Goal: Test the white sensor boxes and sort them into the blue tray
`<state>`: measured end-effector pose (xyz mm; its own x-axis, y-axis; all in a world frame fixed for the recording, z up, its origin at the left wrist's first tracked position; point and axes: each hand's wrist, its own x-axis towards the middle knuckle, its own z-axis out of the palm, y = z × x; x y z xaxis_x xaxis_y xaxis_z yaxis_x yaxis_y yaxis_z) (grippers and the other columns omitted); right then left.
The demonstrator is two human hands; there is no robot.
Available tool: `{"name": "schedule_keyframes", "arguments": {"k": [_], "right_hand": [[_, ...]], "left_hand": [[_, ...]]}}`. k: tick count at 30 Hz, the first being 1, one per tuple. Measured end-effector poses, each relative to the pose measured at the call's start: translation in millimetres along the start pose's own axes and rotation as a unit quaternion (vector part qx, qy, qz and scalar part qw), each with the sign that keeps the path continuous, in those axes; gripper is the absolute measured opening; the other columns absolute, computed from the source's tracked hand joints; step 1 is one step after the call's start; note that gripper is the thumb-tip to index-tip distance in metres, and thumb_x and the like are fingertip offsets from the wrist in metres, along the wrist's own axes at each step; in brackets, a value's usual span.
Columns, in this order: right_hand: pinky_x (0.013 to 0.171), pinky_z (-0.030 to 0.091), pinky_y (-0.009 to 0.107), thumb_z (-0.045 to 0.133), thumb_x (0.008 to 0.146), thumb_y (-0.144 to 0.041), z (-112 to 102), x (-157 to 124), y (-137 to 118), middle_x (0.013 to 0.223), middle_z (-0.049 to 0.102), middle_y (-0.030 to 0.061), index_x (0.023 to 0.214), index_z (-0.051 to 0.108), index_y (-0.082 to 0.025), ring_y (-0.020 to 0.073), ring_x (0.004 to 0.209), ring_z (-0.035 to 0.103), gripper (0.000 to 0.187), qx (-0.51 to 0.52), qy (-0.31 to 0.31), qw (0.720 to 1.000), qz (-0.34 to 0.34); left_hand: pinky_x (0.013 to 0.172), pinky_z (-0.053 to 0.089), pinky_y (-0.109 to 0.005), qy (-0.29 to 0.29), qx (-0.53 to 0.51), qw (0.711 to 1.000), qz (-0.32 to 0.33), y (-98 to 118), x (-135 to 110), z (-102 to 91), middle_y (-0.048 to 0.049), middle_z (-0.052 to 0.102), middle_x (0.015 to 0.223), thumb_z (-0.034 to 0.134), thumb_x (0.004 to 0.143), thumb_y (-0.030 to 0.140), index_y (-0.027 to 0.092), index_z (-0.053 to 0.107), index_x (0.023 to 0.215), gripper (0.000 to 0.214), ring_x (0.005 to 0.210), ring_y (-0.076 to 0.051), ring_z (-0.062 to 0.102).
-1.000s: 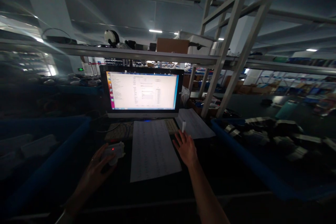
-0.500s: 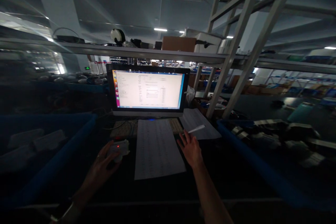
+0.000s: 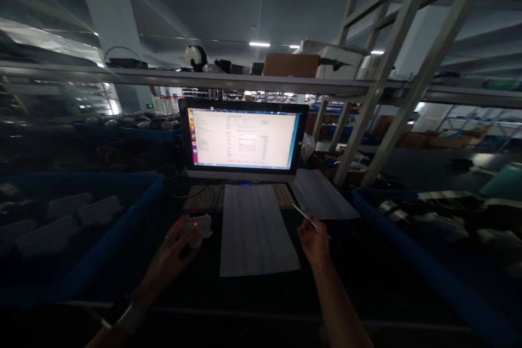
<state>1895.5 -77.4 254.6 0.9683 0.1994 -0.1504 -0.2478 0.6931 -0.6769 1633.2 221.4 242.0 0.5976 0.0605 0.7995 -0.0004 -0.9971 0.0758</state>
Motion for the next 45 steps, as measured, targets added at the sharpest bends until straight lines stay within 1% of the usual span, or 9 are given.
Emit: {"name": "schedule_keyframes", "arguments": {"k": [3,5,8,11,17,21,41,43,45], "right_hand": [[0.040,0.041,0.018,0.064,0.066,-0.027,1,1,0,0.043,0.041,-0.0093,0.056,0.046,-0.022,0.0064,0.039,0.041,0.021,0.004,-0.013,1.000,-0.004],[0.042,0.043,0.018,0.064,0.067,-0.029,2,-1,-1,0.046,0.047,-0.0084,0.058,0.050,-0.022,0.0066,0.042,0.045,0.018,0.005,-0.012,1.000,-0.006],[0.058,0.054,0.024,0.061,0.071,-0.044,4,-5,-4,0.078,0.069,-0.0012,0.077,0.063,-0.024,0.0116,0.067,0.063,0.020,0.006,-0.015,1.000,-0.008],[0.072,0.056,0.029,0.055,0.074,-0.059,7,-9,-5,0.109,0.068,0.0027,0.093,0.066,-0.026,0.0160,0.092,0.065,0.040,0.006,-0.029,0.999,-0.018],[0.089,0.052,0.035,0.052,0.071,-0.069,12,-14,-5,0.110,0.067,0.0062,0.094,0.068,-0.026,0.0199,0.107,0.060,0.052,-0.018,-0.028,0.999,-0.006],[0.097,0.047,0.038,0.049,0.070,-0.074,17,-19,-6,0.125,0.061,0.0017,0.097,0.067,-0.029,0.0203,0.119,0.052,0.056,-0.027,-0.031,0.999,-0.024],[0.080,0.054,0.035,0.062,0.065,-0.068,14,-16,-4,0.121,0.064,0.0003,0.093,0.068,-0.030,0.0197,0.107,0.059,0.048,-0.021,-0.052,0.998,-0.023],[0.078,0.054,0.034,0.062,0.065,-0.068,14,-16,-4,0.118,0.065,0.0008,0.093,0.068,-0.029,0.0194,0.106,0.060,0.048,-0.016,-0.048,0.998,-0.022],[0.077,0.055,0.034,0.063,0.066,-0.066,13,-14,-4,0.113,0.067,0.0020,0.092,0.067,-0.028,0.0191,0.103,0.061,0.046,-0.009,-0.040,0.999,-0.023]], "left_hand": [[0.089,0.055,-0.048,-0.002,-0.002,1.000,-0.007,2,0,-0.7,-0.0144,0.036,0.144,0.060,0.082,0.022,0.022,0.056,0.112,0.030,0.128,-0.033,0.044],[0.090,0.054,-0.049,-0.005,-0.008,1.000,-0.012,2,0,-0.7,-0.0149,0.036,0.144,0.061,0.082,0.022,0.021,0.056,0.110,0.029,0.129,-0.033,0.043],[0.091,0.053,-0.049,-0.009,-0.012,1.000,-0.015,3,0,-0.8,-0.0154,0.038,0.143,0.062,0.081,0.021,0.021,0.058,0.109,0.028,0.128,-0.033,0.043],[0.092,0.052,-0.050,-0.007,-0.015,1.000,-0.018,3,0,-1.0,-0.0154,0.038,0.143,0.062,0.081,0.020,0.021,0.058,0.109,0.029,0.129,-0.033,0.043],[0.093,0.052,-0.050,-0.009,-0.023,0.999,-0.032,4,-1,-0.8,-0.0127,0.039,0.143,0.061,0.081,0.020,0.023,0.060,0.108,0.028,0.129,-0.032,0.043],[0.095,0.051,-0.050,-0.011,-0.026,0.999,-0.040,4,-1,-0.5,-0.0115,0.041,0.142,0.062,0.080,0.020,0.024,0.061,0.109,0.029,0.129,-0.032,0.043],[0.097,0.049,-0.048,-0.044,-0.043,0.996,-0.069,9,2,-9.6,-0.0103,0.038,0.146,0.062,0.081,0.029,0.027,0.054,0.122,0.041,0.131,-0.030,0.041],[0.098,0.047,-0.047,-0.030,-0.039,0.993,-0.103,8,2,-12.3,-0.0122,0.039,0.144,0.060,0.083,0.035,0.025,0.049,0.128,0.048,0.130,-0.029,0.041],[0.097,0.046,-0.048,0.011,-0.024,0.983,-0.183,2,3,-13.2,-0.0144,0.050,0.132,0.052,0.087,0.039,0.020,0.049,0.126,0.044,0.123,-0.028,0.048]]}}
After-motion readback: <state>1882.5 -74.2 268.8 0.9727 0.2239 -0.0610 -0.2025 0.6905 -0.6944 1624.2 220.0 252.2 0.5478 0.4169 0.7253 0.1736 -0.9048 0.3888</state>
